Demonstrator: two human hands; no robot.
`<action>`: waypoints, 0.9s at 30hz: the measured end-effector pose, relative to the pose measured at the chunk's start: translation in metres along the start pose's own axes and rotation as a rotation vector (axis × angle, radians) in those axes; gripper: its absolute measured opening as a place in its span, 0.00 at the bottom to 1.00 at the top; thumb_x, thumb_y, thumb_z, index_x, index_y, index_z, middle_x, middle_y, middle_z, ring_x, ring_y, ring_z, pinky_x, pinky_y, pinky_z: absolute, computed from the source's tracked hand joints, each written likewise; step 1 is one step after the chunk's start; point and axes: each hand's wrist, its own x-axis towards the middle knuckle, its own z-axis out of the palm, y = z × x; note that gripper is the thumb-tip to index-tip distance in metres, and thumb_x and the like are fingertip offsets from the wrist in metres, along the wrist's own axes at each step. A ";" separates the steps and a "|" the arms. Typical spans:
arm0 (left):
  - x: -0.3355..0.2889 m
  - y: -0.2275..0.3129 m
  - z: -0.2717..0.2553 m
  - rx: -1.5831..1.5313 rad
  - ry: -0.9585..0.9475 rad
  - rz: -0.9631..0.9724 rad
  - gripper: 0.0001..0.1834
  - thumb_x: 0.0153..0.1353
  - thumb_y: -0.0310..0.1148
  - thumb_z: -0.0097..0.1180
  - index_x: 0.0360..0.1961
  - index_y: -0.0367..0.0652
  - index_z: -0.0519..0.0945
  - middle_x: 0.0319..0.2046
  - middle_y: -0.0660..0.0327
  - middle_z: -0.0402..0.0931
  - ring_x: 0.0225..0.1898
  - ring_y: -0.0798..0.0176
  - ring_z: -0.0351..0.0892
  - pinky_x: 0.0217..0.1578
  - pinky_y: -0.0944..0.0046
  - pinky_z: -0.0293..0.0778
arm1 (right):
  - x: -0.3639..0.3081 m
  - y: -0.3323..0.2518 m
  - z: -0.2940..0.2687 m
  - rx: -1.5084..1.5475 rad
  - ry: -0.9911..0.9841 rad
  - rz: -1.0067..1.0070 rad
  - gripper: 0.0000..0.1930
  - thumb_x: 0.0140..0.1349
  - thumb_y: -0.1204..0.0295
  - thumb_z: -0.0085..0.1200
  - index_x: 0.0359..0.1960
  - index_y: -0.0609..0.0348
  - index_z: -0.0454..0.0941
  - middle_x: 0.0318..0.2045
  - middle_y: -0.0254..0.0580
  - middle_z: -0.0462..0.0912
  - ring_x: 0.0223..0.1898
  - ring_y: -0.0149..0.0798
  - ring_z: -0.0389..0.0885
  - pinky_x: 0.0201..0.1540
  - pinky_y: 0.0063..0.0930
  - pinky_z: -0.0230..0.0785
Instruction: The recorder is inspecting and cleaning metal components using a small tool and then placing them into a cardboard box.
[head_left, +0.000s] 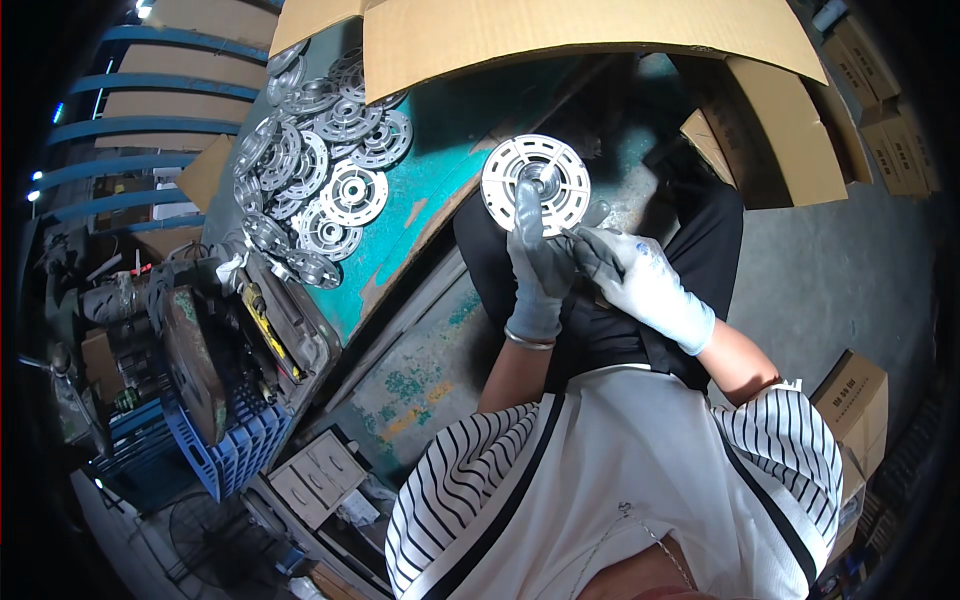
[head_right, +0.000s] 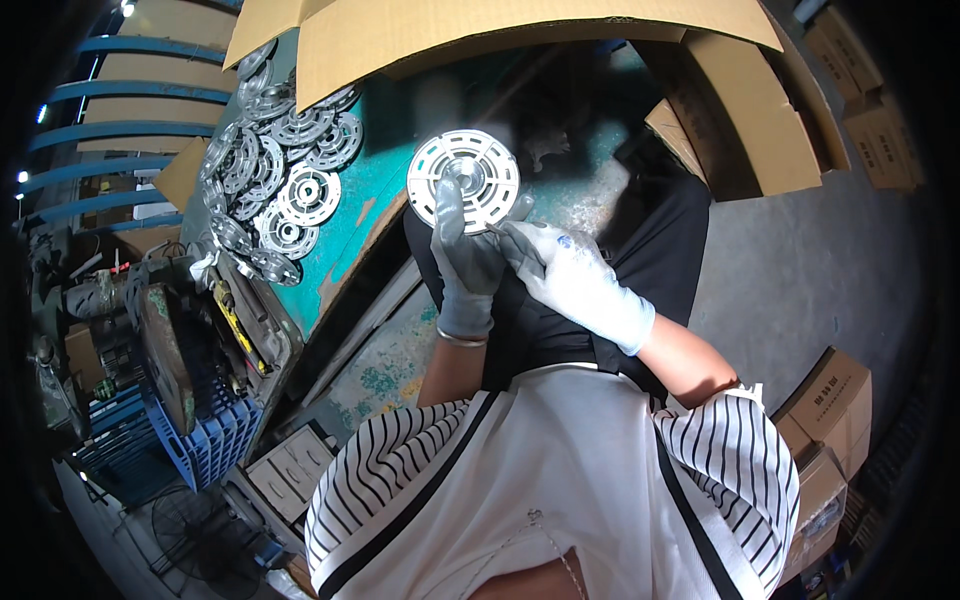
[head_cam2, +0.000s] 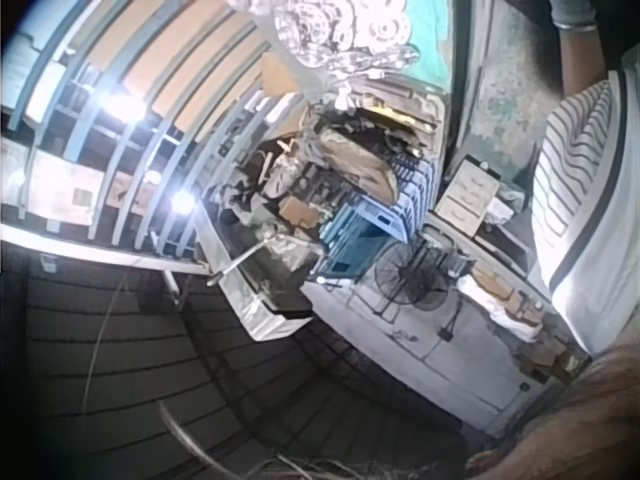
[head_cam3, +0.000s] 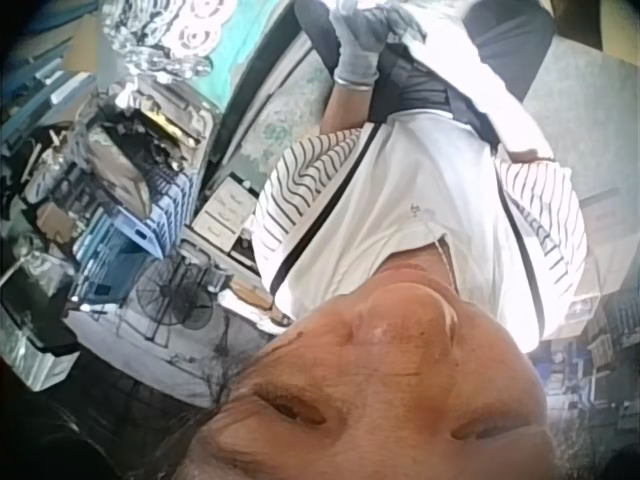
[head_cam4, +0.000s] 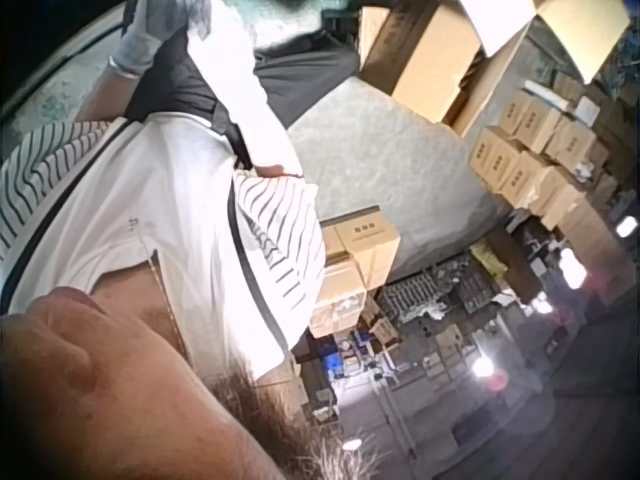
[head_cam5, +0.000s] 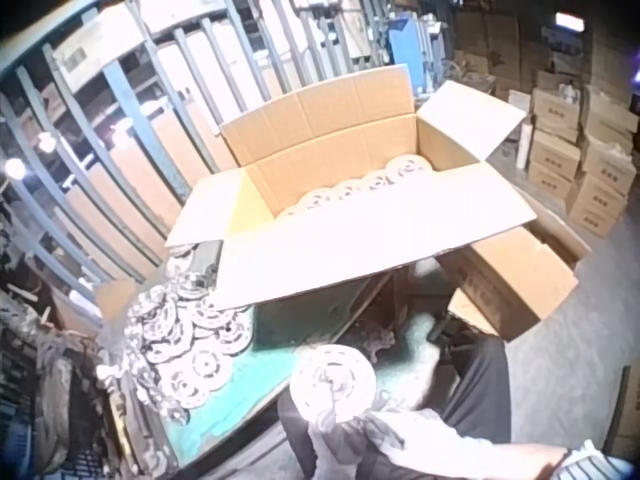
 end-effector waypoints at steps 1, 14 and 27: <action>0.001 0.001 0.002 0.032 0.028 0.004 0.22 0.69 0.41 0.40 0.57 0.37 0.64 0.46 0.58 0.73 0.43 0.68 0.76 0.43 0.67 0.75 | -0.001 0.001 0.001 0.000 0.000 0.001 0.14 0.59 0.70 0.52 0.46 0.57 0.76 0.35 0.51 0.80 0.38 0.53 0.79 0.39 0.39 0.72; -0.003 -0.001 -0.003 0.564 0.110 0.397 0.23 0.69 0.39 0.40 0.56 0.31 0.63 0.48 0.53 0.74 0.44 0.62 0.78 0.45 0.65 0.76 | 0.000 0.019 -0.003 0.078 0.186 0.171 0.14 0.60 0.67 0.52 0.46 0.56 0.74 0.29 0.50 0.80 0.32 0.52 0.80 0.33 0.38 0.71; 0.001 -0.004 -0.039 1.311 0.019 0.784 0.26 0.55 0.20 0.55 0.57 0.29 0.65 0.50 0.50 0.73 0.43 0.51 0.80 0.48 0.58 0.75 | 0.002 0.020 -0.009 0.145 0.190 0.261 0.14 0.63 0.66 0.51 0.47 0.60 0.74 0.29 0.45 0.80 0.26 0.39 0.76 0.30 0.30 0.68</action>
